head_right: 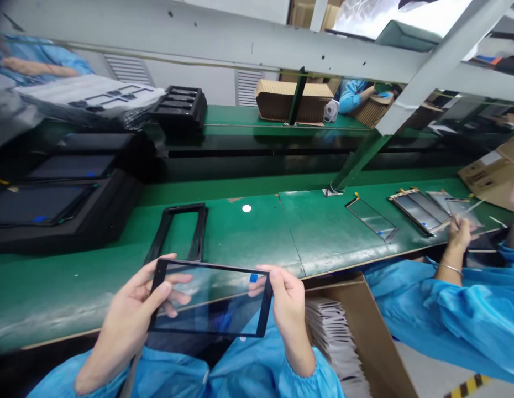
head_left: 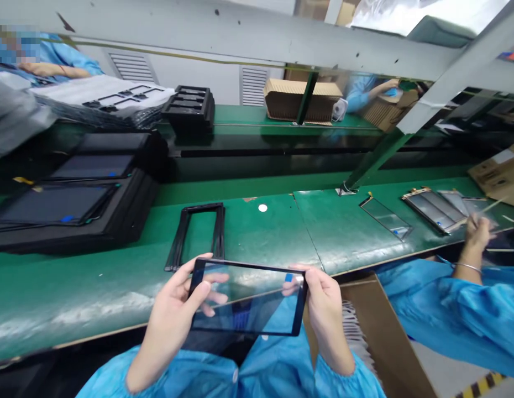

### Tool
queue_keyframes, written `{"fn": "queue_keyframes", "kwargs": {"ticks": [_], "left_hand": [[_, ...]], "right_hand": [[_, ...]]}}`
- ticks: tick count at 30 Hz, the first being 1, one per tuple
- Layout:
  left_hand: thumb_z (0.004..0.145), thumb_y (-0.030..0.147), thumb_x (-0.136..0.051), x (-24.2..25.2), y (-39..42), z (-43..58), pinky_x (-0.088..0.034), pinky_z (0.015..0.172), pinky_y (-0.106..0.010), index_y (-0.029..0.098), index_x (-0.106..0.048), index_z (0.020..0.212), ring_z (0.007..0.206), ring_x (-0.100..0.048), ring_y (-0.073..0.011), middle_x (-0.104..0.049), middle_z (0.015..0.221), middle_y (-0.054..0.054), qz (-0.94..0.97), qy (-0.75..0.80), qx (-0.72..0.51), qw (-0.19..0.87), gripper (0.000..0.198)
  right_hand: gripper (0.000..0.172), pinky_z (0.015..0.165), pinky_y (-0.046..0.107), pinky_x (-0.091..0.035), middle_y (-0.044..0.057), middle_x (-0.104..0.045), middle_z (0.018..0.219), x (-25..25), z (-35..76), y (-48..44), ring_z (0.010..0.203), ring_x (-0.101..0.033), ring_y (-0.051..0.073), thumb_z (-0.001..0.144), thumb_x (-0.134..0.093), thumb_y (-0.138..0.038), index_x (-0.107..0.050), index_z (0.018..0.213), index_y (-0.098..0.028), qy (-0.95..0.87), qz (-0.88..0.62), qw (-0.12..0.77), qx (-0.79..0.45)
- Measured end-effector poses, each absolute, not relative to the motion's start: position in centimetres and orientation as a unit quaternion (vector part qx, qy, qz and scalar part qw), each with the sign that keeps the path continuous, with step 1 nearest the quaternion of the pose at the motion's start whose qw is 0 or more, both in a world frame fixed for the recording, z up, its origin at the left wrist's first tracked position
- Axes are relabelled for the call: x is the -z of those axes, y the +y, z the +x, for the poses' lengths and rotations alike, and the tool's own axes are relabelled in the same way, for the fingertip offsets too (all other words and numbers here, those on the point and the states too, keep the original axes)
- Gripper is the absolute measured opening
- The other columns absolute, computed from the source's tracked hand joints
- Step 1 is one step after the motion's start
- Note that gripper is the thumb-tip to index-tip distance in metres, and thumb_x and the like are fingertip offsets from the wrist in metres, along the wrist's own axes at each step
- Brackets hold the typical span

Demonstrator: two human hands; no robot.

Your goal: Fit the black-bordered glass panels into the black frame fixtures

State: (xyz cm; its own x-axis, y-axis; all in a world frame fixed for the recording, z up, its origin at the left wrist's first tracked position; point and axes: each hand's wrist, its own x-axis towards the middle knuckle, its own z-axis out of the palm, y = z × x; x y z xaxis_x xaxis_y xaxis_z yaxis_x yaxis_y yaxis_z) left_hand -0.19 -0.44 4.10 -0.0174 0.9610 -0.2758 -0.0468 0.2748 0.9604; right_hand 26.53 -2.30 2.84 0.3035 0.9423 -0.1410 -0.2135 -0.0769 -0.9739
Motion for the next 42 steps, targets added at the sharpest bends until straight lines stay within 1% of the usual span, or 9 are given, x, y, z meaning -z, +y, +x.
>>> {"fn": "queue_keyframes", "kwargs": {"ticks": [4, 8, 10, 14, 22, 26, 34, 39, 42], "left_hand": [[0.099, 0.044, -0.068, -4.3, -0.9, 0.3, -0.068, 0.086, -0.043, 0.025, -0.046, 0.157, 0.115, -0.078, -0.0337, -0.070, 0.145, -0.018, 0.530, 0.573, -0.467, 0.416, 0.065], [0.097, 0.028, -0.071, -5.9, -0.3, 1.6, -0.022, 0.131, -0.064, 0.033, -0.055, 0.155, 0.154, -0.046, -0.0357, -0.057, 0.161, -0.008, 0.771, 0.489, -0.375, 0.162, 0.061], [0.099, 0.027, -0.068, -6.6, 0.4, 2.4, -0.018, 0.132, -0.065, 0.034, -0.072, 0.139, 0.140, -0.061, -0.0331, -0.076, 0.139, -0.005, 0.840, 0.421, -0.298, 0.169, 0.041], [0.103, 0.026, -0.062, -6.8, 1.2, 3.5, -0.045, 0.120, -0.054, 0.030, -0.084, 0.116, 0.100, -0.080, -0.0250, -0.086, 0.106, -0.004, 0.848, 0.381, -0.277, 0.241, 0.026], [0.107, 0.041, -0.056, -6.5, 1.3, 3.8, -0.063, 0.083, -0.034, 0.029, -0.078, 0.132, 0.088, -0.082, -0.0250, -0.086, 0.110, -0.006, 0.755, 0.415, -0.244, 0.444, 0.036], [0.105, 0.051, -0.058, -5.4, 1.3, 3.6, -0.062, 0.063, -0.029, 0.019, -0.073, 0.133, 0.081, -0.083, -0.0257, -0.085, 0.108, -0.013, 0.547, 0.471, -0.302, 0.623, 0.045], [0.087, 0.062, -0.078, -4.9, 1.4, 3.5, -0.065, 0.060, -0.033, 0.013, -0.067, 0.132, 0.079, -0.084, -0.0306, -0.084, 0.108, -0.021, 0.409, 0.489, -0.352, 0.685, 0.067], [0.097, 0.058, -0.068, -3.7, 1.5, 2.6, -0.066, 0.062, -0.035, 0.014, -0.068, 0.133, 0.080, -0.083, -0.0308, -0.084, 0.109, -0.019, 0.421, 0.494, -0.346, 0.678, 0.057], [0.101, 0.048, -0.065, -3.7, 1.9, 1.8, -0.065, 0.088, -0.042, 0.020, -0.065, 0.145, 0.107, -0.080, -0.0315, -0.078, 0.131, -0.017, 0.524, 0.508, -0.348, 0.589, 0.052]], "right_hand": [[0.038, 0.064, 0.029, -0.066, 0.006, -0.085, 0.077, -3.1, 26.8, -3.2, 0.061, -0.082, 0.023, 0.086, -0.083, -0.051, -0.079, 0.110, -0.022, -0.356, -0.545, 0.586, -0.483], [0.036, 0.063, 0.030, -0.066, 0.008, -0.085, 0.076, -3.2, 26.5, -4.2, 0.064, -0.083, 0.024, 0.088, -0.081, -0.051, -0.078, 0.107, -0.021, -0.385, -0.550, 0.561, -0.484], [0.036, 0.063, 0.031, -0.066, 0.009, -0.086, 0.079, -3.1, 26.2, -4.5, 0.063, -0.082, 0.024, 0.088, -0.081, -0.051, -0.079, 0.107, -0.021, -0.395, -0.553, 0.551, -0.484], [0.038, 0.063, 0.030, -0.066, 0.010, -0.085, 0.079, -3.0, 25.9, -4.7, 0.062, -0.082, 0.024, 0.088, -0.081, -0.054, -0.079, 0.106, -0.020, -0.407, -0.557, 0.542, -0.479], [0.056, 0.083, 0.037, -0.066, 0.004, -0.086, 0.082, -3.7, 25.6, -2.7, 0.080, -0.084, 0.024, 0.089, -0.080, -0.056, -0.073, 0.135, -0.025, -0.426, -0.451, 0.496, -0.607], [0.050, 0.078, 0.035, -0.065, 0.009, -0.087, 0.088, -2.7, 25.9, -1.4, 0.075, -0.083, 0.025, 0.095, -0.068, -0.064, -0.082, 0.119, -0.022, -0.364, -0.502, 0.517, -0.590], [0.038, 0.058, 0.033, -0.061, 0.008, -0.084, 0.072, -3.0, 24.9, -0.5, 0.054, -0.077, 0.026, 0.092, -0.073, -0.056, -0.084, 0.086, -0.020, -0.317, -0.514, 0.570, -0.557], [0.033, 0.056, 0.026, -0.059, 0.006, -0.084, 0.071, -3.4, 24.4, -0.4, 0.052, -0.076, 0.020, 0.095, -0.071, -0.050, -0.082, 0.086, -0.021, -0.350, -0.519, 0.581, -0.520], [0.035, 0.060, 0.026, -0.061, 0.004, -0.085, 0.073, -3.4, 23.8, -0.1, 0.057, -0.078, 0.019, 0.100, -0.065, -0.050, -0.083, 0.088, -0.022, -0.395, -0.525, 0.553, -0.512]]}}
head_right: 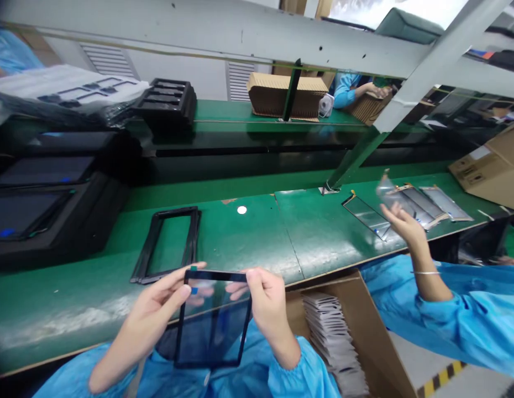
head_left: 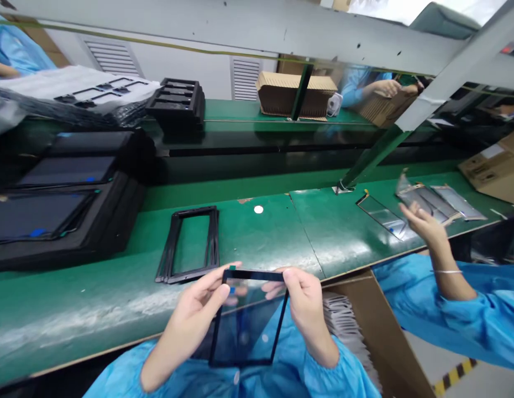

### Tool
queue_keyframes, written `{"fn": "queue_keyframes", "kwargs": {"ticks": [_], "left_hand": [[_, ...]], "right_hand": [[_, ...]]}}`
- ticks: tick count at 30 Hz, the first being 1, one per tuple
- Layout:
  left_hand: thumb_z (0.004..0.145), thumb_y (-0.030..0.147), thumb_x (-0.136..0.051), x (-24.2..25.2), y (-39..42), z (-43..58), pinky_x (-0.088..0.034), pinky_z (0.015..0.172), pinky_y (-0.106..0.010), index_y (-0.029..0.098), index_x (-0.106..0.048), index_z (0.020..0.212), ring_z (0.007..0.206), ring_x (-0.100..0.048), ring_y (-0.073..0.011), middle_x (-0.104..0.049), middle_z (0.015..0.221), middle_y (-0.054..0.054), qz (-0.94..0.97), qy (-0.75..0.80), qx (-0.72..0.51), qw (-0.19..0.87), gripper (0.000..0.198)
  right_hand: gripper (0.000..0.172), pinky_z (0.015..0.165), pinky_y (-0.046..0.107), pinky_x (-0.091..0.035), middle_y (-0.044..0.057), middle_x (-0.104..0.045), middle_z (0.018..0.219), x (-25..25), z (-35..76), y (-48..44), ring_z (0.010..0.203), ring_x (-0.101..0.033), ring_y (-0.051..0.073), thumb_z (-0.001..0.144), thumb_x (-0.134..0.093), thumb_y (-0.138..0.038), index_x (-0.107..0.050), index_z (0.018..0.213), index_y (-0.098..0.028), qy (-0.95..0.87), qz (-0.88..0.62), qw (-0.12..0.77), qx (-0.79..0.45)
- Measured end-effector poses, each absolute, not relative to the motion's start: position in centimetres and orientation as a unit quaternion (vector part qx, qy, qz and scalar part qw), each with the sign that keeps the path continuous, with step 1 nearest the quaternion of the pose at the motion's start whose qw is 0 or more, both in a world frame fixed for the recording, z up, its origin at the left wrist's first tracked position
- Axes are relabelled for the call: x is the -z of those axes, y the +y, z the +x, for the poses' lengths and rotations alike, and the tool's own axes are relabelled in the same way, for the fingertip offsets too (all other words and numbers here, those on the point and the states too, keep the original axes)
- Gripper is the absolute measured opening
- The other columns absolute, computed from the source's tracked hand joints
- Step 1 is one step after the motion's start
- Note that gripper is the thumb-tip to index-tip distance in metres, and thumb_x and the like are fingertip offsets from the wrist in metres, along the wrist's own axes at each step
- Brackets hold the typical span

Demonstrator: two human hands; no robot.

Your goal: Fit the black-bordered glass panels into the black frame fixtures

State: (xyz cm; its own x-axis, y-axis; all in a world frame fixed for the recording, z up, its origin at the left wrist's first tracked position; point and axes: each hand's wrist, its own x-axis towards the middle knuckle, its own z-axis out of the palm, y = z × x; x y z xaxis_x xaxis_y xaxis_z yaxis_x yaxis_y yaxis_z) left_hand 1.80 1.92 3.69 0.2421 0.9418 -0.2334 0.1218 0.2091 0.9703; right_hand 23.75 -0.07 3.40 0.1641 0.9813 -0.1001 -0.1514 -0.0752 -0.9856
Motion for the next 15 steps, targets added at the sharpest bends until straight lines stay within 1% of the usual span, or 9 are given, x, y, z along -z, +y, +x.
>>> {"fn": "queue_keyframes", "kwargs": {"ticks": [2, 4, 6, 7, 9, 10, 11, 13, 15], "left_hand": [[0.096, 0.038, -0.072, -4.2, 2.3, 1.4, -0.057, 0.105, -0.043, 0.030, -0.059, 0.153, 0.123, -0.072, -0.0308, -0.070, 0.146, -0.011, 0.634, 0.500, -0.326, 0.492, 0.059], [0.092, 0.031, -0.077, -4.9, 2.8, 1.2, -0.055, 0.107, -0.042, 0.037, -0.057, 0.155, 0.123, -0.071, -0.0303, -0.071, 0.146, -0.007, 0.708, 0.469, -0.269, 0.454, 0.067], [0.095, 0.031, -0.072, -5.3, 3.0, 1.1, -0.060, 0.096, -0.038, 0.036, -0.061, 0.151, 0.110, -0.076, -0.0277, -0.078, 0.132, -0.006, 0.703, 0.451, -0.231, 0.500, 0.057], [0.098, 0.032, -0.068, -5.4, 3.1, 0.9, -0.062, 0.087, -0.035, 0.034, -0.063, 0.148, 0.102, -0.078, -0.0260, -0.080, 0.125, -0.007, 0.671, 0.456, -0.235, 0.535, 0.051], [0.102, 0.036, -0.063, -5.3, 3.2, 0.6, -0.061, 0.067, -0.028, 0.027, -0.062, 0.143, 0.085, -0.078, -0.0226, -0.081, 0.116, -0.009, 0.581, 0.482, -0.276, 0.594, 0.042], [0.102, 0.038, -0.063, -5.2, 3.2, 0.3, -0.059, 0.059, -0.026, 0.025, -0.061, 0.140, 0.078, -0.078, -0.0211, -0.081, 0.112, -0.010, 0.540, 0.493, -0.305, 0.610, 0.040], [0.101, 0.040, -0.064, -4.9, 3.2, 0.1, -0.057, 0.055, -0.025, 0.023, -0.059, 0.137, 0.073, -0.077, -0.0202, -0.080, 0.110, -0.010, 0.508, 0.500, -0.333, 0.617, 0.040], [0.099, 0.043, -0.068, -4.5, 3.3, -0.3, -0.057, 0.053, -0.025, 0.022, -0.058, 0.132, 0.071, -0.076, -0.0197, -0.079, 0.109, -0.010, 0.477, 0.503, -0.382, 0.612, 0.041], [0.097, 0.045, -0.070, -4.1, 3.3, -0.6, -0.057, 0.051, -0.025, 0.021, -0.057, 0.130, 0.069, -0.075, -0.0196, -0.079, 0.107, -0.010, 0.465, 0.504, -0.408, 0.603, 0.042]], "right_hand": [[0.032, 0.064, 0.027, -0.062, 0.004, -0.085, 0.075, -3.5, 22.9, 0.4, 0.062, -0.079, 0.020, 0.099, -0.067, -0.048, -0.085, 0.088, -0.023, -0.443, -0.524, 0.512, -0.517], [0.022, 0.067, 0.028, -0.063, 0.004, -0.086, 0.079, -3.6, 22.1, 0.9, 0.069, -0.081, 0.021, 0.090, -0.078, -0.045, -0.086, 0.089, -0.024, -0.483, -0.514, 0.477, -0.524], [0.021, 0.072, 0.029, -0.063, 0.004, -0.087, 0.089, -3.8, 22.1, 1.2, 0.075, -0.081, 0.021, 0.086, -0.082, -0.043, -0.086, 0.096, -0.026, -0.493, -0.510, 0.477, -0.520], [0.023, 0.076, 0.030, -0.064, 0.004, -0.087, 0.096, -3.8, 22.5, 1.3, 0.080, -0.082, 0.022, 0.089, -0.079, -0.045, -0.085, 0.101, -0.026, -0.484, -0.516, 0.496, -0.504], [0.031, 0.090, 0.036, -0.063, 0.007, -0.085, 0.111, -3.6, 24.1, 1.3, 0.097, -0.081, 0.023, 0.100, -0.065, -0.048, -0.083, 0.111, -0.026, -0.462, -0.546, 0.538, -0.445], [0.034, 0.096, 0.039, -0.062, 0.009, -0.084, 0.116, -3.5, 25.1, 1.2, 0.105, -0.080, 0.025, 0.102, -0.060, -0.049, -0.082, 0.113, -0.025, -0.455, -0.565, 0.550, -0.413], [0.035, 0.099, 0.042, -0.061, 0.010, -0.083, 0.119, -3.3, 26.1, 1.1, 0.108, -0.079, 0.027, 0.102, -0.061, -0.050, -0.082, 0.113, -0.024, -0.448, -0.582, 0.551, -0.395], [0.036, 0.093, 0.043, -0.064, 0.011, -0.084, 0.115, -2.8, 27.5, 0.8, 0.101, -0.081, 0.029, 0.098, -0.065, -0.052, -0.082, 0.111, -0.023, -0.424, -0.597, 0.540, -0.414], [0.037, 0.079, 0.041, -0.067, 0.011, -0.086, 0.105, -2.4, 27.8, 0.4, 0.083, -0.083, 0.029, 0.093, -0.072, -0.054, -0.081, 0.113, -0.023, -0.391, -0.588, 0.534, -0.465]]}}
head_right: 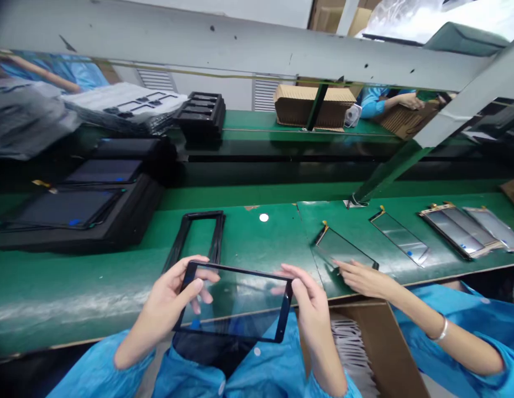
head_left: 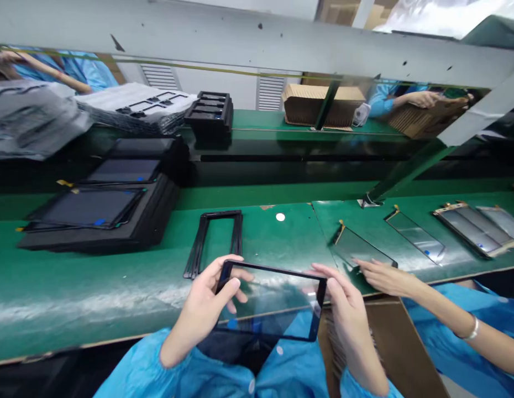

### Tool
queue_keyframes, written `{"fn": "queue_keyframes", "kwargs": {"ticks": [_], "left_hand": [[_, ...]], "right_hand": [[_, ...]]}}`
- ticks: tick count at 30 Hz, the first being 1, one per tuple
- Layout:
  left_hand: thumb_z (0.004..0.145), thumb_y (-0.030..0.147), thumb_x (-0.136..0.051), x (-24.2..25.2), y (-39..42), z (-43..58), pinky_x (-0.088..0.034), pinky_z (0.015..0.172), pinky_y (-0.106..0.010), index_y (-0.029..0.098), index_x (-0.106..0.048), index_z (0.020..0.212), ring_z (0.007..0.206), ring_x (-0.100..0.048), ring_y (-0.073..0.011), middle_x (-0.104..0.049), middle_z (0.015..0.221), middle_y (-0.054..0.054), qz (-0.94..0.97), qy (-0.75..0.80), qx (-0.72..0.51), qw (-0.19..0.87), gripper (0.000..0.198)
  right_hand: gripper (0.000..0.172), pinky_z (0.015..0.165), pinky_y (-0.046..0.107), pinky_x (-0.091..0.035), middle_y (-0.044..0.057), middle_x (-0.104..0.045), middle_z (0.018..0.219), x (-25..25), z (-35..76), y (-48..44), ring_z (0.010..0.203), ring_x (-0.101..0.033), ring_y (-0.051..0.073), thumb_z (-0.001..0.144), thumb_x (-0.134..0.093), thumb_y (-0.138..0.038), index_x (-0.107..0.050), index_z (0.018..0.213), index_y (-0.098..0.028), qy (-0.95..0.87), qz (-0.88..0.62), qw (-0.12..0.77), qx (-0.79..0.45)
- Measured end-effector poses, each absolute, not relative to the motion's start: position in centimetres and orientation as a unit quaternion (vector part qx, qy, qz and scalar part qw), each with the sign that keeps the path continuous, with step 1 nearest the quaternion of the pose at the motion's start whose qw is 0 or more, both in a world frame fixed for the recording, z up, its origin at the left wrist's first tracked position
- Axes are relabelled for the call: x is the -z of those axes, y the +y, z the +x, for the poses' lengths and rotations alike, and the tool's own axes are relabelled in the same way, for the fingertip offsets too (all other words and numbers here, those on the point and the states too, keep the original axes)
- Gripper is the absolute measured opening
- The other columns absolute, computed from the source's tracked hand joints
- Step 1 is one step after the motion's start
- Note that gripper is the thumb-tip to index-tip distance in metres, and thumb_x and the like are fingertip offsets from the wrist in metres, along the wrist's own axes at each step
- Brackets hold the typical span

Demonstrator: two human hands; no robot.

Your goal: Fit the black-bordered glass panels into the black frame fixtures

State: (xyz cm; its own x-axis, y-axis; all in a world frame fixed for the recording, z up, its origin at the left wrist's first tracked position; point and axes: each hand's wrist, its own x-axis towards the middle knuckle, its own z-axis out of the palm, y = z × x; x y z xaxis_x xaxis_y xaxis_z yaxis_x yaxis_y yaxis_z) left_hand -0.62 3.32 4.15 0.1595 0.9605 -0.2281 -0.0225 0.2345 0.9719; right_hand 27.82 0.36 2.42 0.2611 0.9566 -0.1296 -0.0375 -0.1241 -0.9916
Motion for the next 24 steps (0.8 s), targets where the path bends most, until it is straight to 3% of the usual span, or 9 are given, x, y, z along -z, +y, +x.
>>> {"fn": "queue_keyframes", "kwargs": {"ticks": [3, 6, 9, 11, 15, 18, 20, 22, 24], "left_hand": [[0.098, 0.047, -0.069, -4.0, 3.3, -0.8, -0.059, 0.050, -0.028, 0.021, -0.057, 0.130, 0.068, -0.077, -0.0216, -0.079, 0.111, -0.012, 0.480, 0.515, -0.400, 0.587, 0.043], [0.099, 0.039, -0.068, -4.4, 3.6, -0.7, -0.065, 0.086, -0.041, 0.023, -0.059, 0.141, 0.108, -0.078, -0.0304, -0.070, 0.142, -0.016, 0.581, 0.541, -0.420, 0.439, 0.046], [0.097, 0.027, -0.068, -4.9, 4.4, -0.1, -0.031, 0.128, -0.060, 0.030, -0.067, 0.143, 0.141, -0.059, -0.0347, -0.068, 0.149, -0.010, 0.747, 0.489, -0.382, 0.240, 0.045], [0.100, 0.025, -0.065, -5.2, 5.2, 0.6, -0.023, 0.131, -0.063, 0.031, -0.075, 0.133, 0.130, -0.067, -0.0328, -0.080, 0.129, -0.007, 0.825, 0.424, -0.305, 0.216, 0.036], [0.105, 0.024, -0.057, -5.8, 5.9, 1.4, -0.049, 0.116, -0.056, 0.028, -0.081, 0.123, 0.097, -0.080, -0.0262, -0.086, 0.106, -0.006, 0.855, 0.376, -0.237, 0.267, 0.030], [0.100, 0.026, -0.068, -6.5, 5.6, 0.8, -0.028, 0.128, -0.067, 0.033, -0.079, 0.128, 0.125, -0.071, -0.0335, -0.081, 0.127, -0.008, 0.840, 0.397, -0.297, 0.221, 0.030], [0.094, 0.035, -0.078, -6.8, 5.2, -0.1, -0.012, 0.131, -0.071, 0.035, -0.067, 0.145, 0.152, -0.048, -0.0399, -0.063, 0.156, -0.010, 0.762, 0.448, -0.423, 0.200, 0.053], [0.090, 0.046, -0.081, -6.7, 4.9, -0.8, -0.022, 0.130, -0.067, 0.036, -0.050, 0.160, 0.157, -0.039, -0.0404, -0.046, 0.169, -0.012, 0.630, 0.463, -0.559, 0.276, 0.077], [0.090, 0.050, -0.081, -6.4, 4.8, -1.2, -0.044, 0.122, -0.059, 0.035, -0.045, 0.162, 0.147, -0.054, -0.0389, -0.054, 0.163, -0.015, 0.520, 0.416, -0.607, 0.434, 0.082]], "right_hand": [[0.038, 0.063, 0.035, -0.065, 0.009, -0.086, 0.086, -2.3, 26.9, 0.0, 0.058, -0.079, 0.024, 0.084, -0.083, -0.052, -0.079, 0.108, -0.022, -0.354, -0.567, 0.550, -0.501], [0.035, 0.056, 0.030, -0.062, 0.007, -0.085, 0.078, -2.5, 25.8, 0.0, 0.055, -0.079, 0.022, 0.082, -0.085, -0.052, -0.077, 0.098, -0.021, -0.341, -0.570, 0.559, -0.497], [0.037, 0.058, 0.030, -0.064, 0.009, -0.085, 0.078, -2.6, 25.1, 0.3, 0.057, -0.080, 0.024, 0.081, -0.087, -0.054, -0.079, 0.096, -0.021, -0.355, -0.575, 0.545, -0.497], [0.038, 0.058, 0.032, -0.065, 0.009, -0.085, 0.078, -2.5, 24.7, 0.2, 0.059, -0.081, 0.025, 0.081, -0.087, -0.056, -0.080, 0.096, -0.022, -0.371, -0.575, 0.529, -0.502], [0.033, 0.060, 0.036, -0.067, 0.009, -0.085, 0.079, -1.7, 24.3, -0.2, 0.061, -0.082, 0.029, 0.080, -0.087, -0.054, -0.083, 0.095, -0.024, -0.369, -0.589, 0.522, -0.494], [0.031, 0.061, 0.038, -0.068, 0.010, -0.085, 0.079, -0.5, 24.8, 0.0, 0.062, -0.081, 0.031, 0.078, -0.089, -0.049, -0.083, 0.095, -0.024, -0.342, -0.593, 0.544, -0.486], [0.033, 0.063, 0.037, -0.068, 0.008, -0.086, 0.081, 0.3, 25.0, 0.8, 0.062, -0.081, 0.027, 0.080, -0.088, -0.048, -0.080, 0.103, -0.025, -0.305, -0.581, 0.583, -0.479], [0.035, 0.066, 0.035, -0.068, 0.005, -0.086, 0.091, 0.9, 24.3, 2.3, 0.065, -0.081, 0.022, 0.085, -0.084, -0.048, -0.076, 0.112, -0.027, -0.258, -0.550, 0.637, -0.475], [0.037, 0.071, 0.035, -0.067, 0.003, -0.086, 0.100, 1.1, 22.6, 4.0, 0.072, -0.081, 0.020, 0.088, -0.082, -0.047, -0.072, 0.118, -0.030, -0.227, -0.501, 0.671, -0.497]]}}
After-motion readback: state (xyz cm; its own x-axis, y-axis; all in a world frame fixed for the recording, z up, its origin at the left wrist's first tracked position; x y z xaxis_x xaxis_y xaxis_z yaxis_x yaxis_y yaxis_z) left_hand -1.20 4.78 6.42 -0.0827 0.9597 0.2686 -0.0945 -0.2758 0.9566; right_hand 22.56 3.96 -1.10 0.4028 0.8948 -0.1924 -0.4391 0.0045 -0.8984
